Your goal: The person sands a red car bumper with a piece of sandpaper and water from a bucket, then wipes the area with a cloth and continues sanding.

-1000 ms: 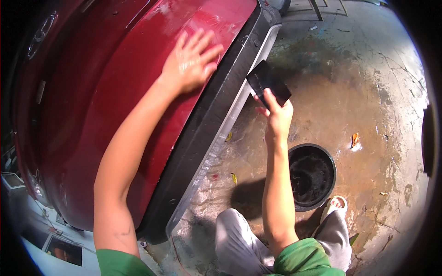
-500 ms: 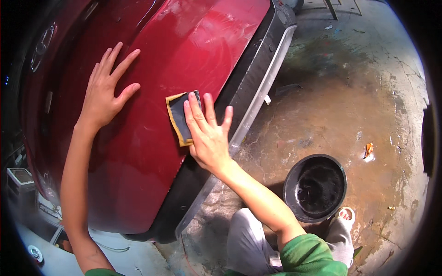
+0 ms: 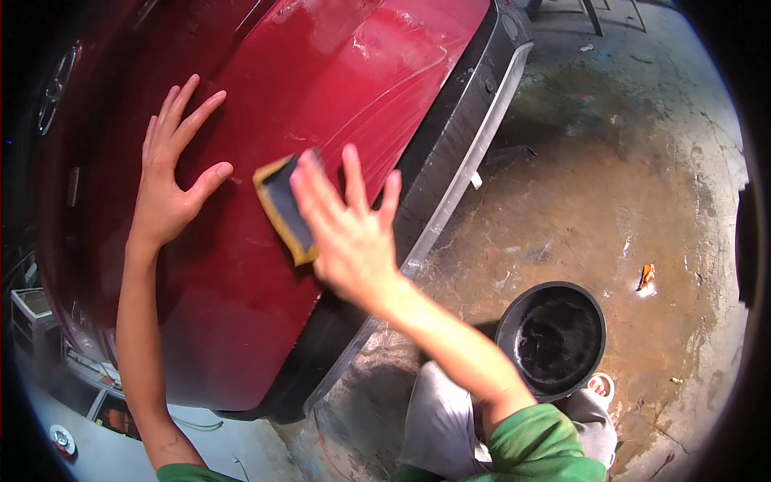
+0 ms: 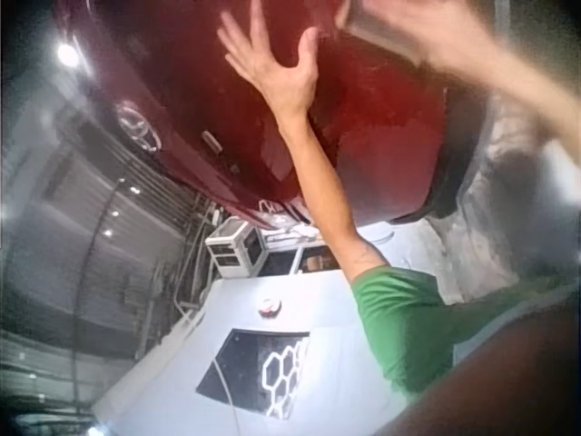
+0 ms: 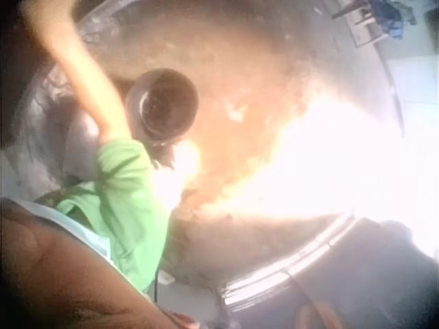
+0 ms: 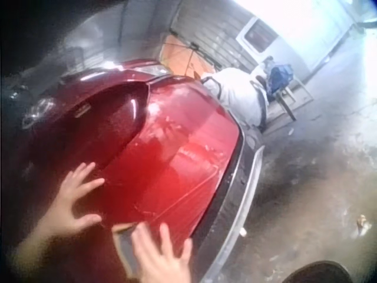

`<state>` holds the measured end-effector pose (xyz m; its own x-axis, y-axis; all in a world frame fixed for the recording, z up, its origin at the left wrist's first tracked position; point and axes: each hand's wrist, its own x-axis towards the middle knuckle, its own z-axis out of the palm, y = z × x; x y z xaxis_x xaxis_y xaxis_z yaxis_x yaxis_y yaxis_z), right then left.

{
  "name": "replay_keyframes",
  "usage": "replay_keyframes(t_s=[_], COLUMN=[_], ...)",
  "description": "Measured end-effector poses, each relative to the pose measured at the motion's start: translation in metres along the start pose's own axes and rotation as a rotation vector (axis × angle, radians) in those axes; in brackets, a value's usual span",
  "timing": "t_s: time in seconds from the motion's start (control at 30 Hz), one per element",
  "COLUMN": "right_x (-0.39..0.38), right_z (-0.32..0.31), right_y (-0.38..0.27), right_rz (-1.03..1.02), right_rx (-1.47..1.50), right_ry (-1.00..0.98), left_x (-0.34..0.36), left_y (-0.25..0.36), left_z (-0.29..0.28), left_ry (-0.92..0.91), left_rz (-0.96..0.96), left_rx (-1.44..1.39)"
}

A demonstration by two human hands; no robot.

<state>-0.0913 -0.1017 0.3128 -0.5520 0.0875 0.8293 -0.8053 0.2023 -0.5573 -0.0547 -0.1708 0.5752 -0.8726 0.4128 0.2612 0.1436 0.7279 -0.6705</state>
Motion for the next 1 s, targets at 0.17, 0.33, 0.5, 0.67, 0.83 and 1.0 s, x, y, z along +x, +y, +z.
replay_keyframes(t_s=[0.17, 0.33, 0.5, 0.67, 0.83, 1.0], right_x=[0.11, 0.04, 0.004, 0.086, -0.001, 0.098], right_z=[-0.032, -0.003, -0.017, -0.05, -0.019, -0.041], right_y=[0.169, 0.069, 0.033, 0.163, 0.033, 0.17], right_rz=[0.185, 0.256, 0.233, 0.412, 0.308, 0.292], right_rx=[-0.282, -0.287, -0.111, -0.28, -0.094, -0.272], right_ry=[0.217, 0.059, -0.065, 0.14, -0.062, 0.147], left_x=[0.011, -0.001, -0.002, 0.018, 0.004, 0.014], left_y=[0.011, 0.0, 0.0, 0.018, 0.007, 0.015], left_z=[-0.004, -0.002, -0.003, -0.004, -0.005, -0.006], left_ry=[0.022, 0.022, 0.022, 0.013, -0.021, -0.012], left_rz=[0.023, -0.009, -0.006, 0.03, -0.031, -0.014], left_rx=[-0.014, -0.021, -0.002, -0.008, 0.014, -0.023])
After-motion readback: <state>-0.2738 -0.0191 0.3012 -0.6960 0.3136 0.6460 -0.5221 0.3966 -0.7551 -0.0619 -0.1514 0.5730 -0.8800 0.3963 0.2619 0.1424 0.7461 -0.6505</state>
